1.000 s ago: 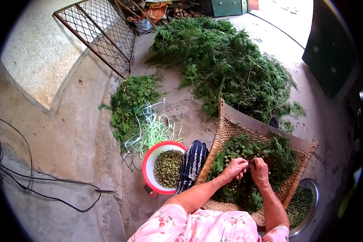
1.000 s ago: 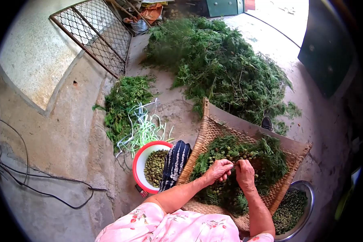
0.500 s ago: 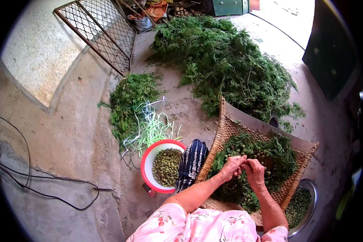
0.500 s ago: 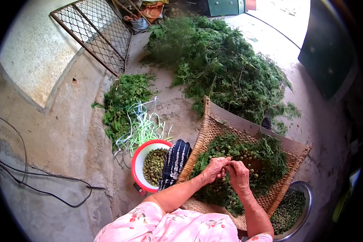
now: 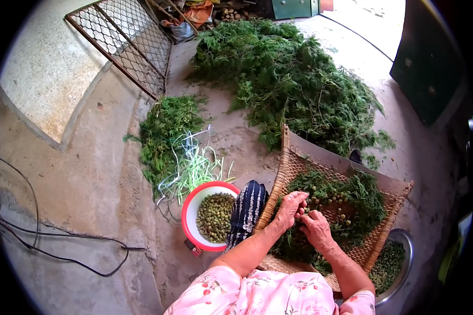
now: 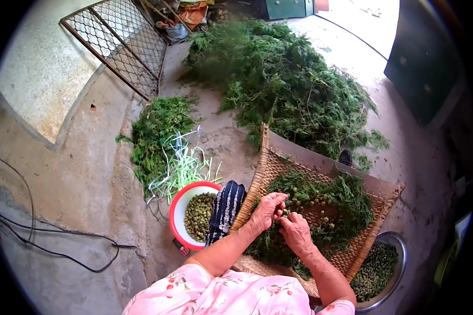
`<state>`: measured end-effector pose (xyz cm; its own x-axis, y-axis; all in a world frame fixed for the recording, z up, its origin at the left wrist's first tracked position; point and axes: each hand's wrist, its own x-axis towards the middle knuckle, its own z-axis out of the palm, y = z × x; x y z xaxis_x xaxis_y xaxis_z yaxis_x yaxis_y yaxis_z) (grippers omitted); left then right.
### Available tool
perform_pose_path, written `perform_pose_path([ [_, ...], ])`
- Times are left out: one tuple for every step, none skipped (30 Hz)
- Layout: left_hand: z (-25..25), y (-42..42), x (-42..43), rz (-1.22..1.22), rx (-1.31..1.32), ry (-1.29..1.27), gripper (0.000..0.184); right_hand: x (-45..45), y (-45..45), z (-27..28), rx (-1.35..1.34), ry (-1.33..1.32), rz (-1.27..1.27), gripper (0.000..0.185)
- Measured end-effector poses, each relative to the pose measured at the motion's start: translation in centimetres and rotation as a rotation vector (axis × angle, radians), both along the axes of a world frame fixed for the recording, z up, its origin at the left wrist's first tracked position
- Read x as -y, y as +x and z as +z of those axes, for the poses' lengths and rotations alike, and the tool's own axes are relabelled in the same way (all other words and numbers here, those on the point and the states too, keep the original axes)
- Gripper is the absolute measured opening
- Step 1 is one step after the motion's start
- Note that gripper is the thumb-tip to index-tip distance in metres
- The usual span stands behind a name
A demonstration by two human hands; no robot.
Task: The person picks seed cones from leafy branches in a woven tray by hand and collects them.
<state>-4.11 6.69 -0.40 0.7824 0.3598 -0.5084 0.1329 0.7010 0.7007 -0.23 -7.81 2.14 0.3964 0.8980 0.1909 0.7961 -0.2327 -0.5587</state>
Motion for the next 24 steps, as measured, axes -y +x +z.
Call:
perform_pose_path([
  [0.1, 0.0, 0.0, -0.02, -0.005, 0.016, 0.013, 0.1, 0.1, 0.0, 0.002, -0.035, -0.014, 0.035],
  [0.2, 0.0, 0.1, -0.041, -0.011, 0.032, 0.013, 0.1, 0.1, 0.0, 0.005, -0.07, -0.029, 0.033],
  [0.2, 0.0, 0.1, -0.04, -0.011, 0.032, 0.013, 0.3, 0.2, -0.1, 0.005, -0.07, -0.03, 0.033],
  [0.3, 0.0, 0.1, -0.04, -0.011, 0.032, 0.013, 0.3, 0.3, -0.1, -0.016, -0.122, -0.047, 0.032],
  [0.4, 0.0, 0.1, -0.04, -0.013, 0.031, 0.013, 0.4, 0.4, -0.1, -0.037, -0.174, -0.064, 0.03],
  [0.4, -0.1, 0.1, -0.04, -0.016, 0.03, 0.012, 0.5, 0.5, -0.4, -0.038, -0.174, -0.064, 0.03],
  [0.3, -0.1, 0.1, -0.041, -0.016, 0.03, 0.012, 0.5, 0.6, -0.8, -0.01, -0.164, -0.031, 0.03],
  [0.2, -0.1, 0.1, -0.049, -0.02, 0.039, 0.012, 0.6, 0.7, -1.0, 0.019, -0.153, 0.0, 0.03],
  [0.1, 0.0, 0.2, -0.058, -0.023, 0.048, 0.012, 0.5, 0.6, -0.6, 0.04, -0.157, 0.016, 0.027],
  [0.1, 0.0, 0.2, -0.059, -0.022, 0.049, 0.012, 0.5, 0.5, -0.7, 0.041, -0.156, 0.015, 0.027],
  [0.1, 0.0, 0.3, -0.06, -0.024, 0.048, 0.012, 0.5, 0.4, -0.9, 0.046, -0.171, 0.019, 0.027],
  [0.1, 0.0, 0.3, -0.061, -0.026, 0.047, 0.012, 0.5, 0.3, -1.1, 0.051, -0.185, 0.022, 0.027],
  [0.0, 0.0, 0.3, -0.062, -0.025, 0.048, 0.012, 0.5, 0.2, -1.0, 0.052, -0.184, 0.022, 0.027],
  [-0.1, 0.1, 0.3, -0.061, -0.025, 0.053, 0.012, 0.5, 0.1, -0.9, 0.05, -0.151, 0.013, 0.026],
  [-0.1, 0.1, 0.4, -0.06, -0.026, 0.058, 0.012, 0.5, 0.0, -0.8, 0.047, -0.118, 0.005, 0.025],
  [-0.1, 0.1, 0.4, -0.061, -0.027, 0.059, 0.012, 0.5, 0.1, -0.8, 0.047, -0.118, 0.005, 0.025],
  [-0.1, 0.1, 0.5, -0.06, -0.03, 0.059, 0.012, 0.6, 0.1, -0.7, 0.013, -0.134, -0.001, 0.024],
  [-0.1, 0.1, 0.5, -0.06, -0.033, 0.059, 0.012, 0.7, 0.2, -0.7, -0.021, -0.15, -0.008, 0.023],
  [-0.2, 0.1, 0.5, -0.061, -0.034, 0.059, 0.012, 0.6, 0.1, -0.8, -0.022, -0.15, -0.009, 0.023],
  [-0.3, 0.1, 0.5, -0.07, -0.032, 0.07, 0.012, 0.6, 0.1, -0.9, -0.025, -0.129, -0.002, 0.023],
  [-0.4, 0.1, 0.5, -0.078, -0.03, 0.082, 0.012, 0.5, 0.0, -0.9, -0.027, -0.108, 0.004, 0.023],
  [-0.4, 0.2, 0.6, -0.078, -0.028, 0.082, 0.012, 0.5, -0.2, -0.8, -0.026, -0.108, 0.004, 0.023],
  [-0.4, 0.2, 0.6, -0.082, -0.031, 0.082, 0.012, 0.4, -0.5, -0.7, 0.004, -0.097, 0.007, 0.024],
  [-0.4, 0.2, 0.6, -0.084, -0.034, 0.082, 0.012, 0.3, -0.6, -0.7, 0.033, -0.085, 0.012, 0.025],
])
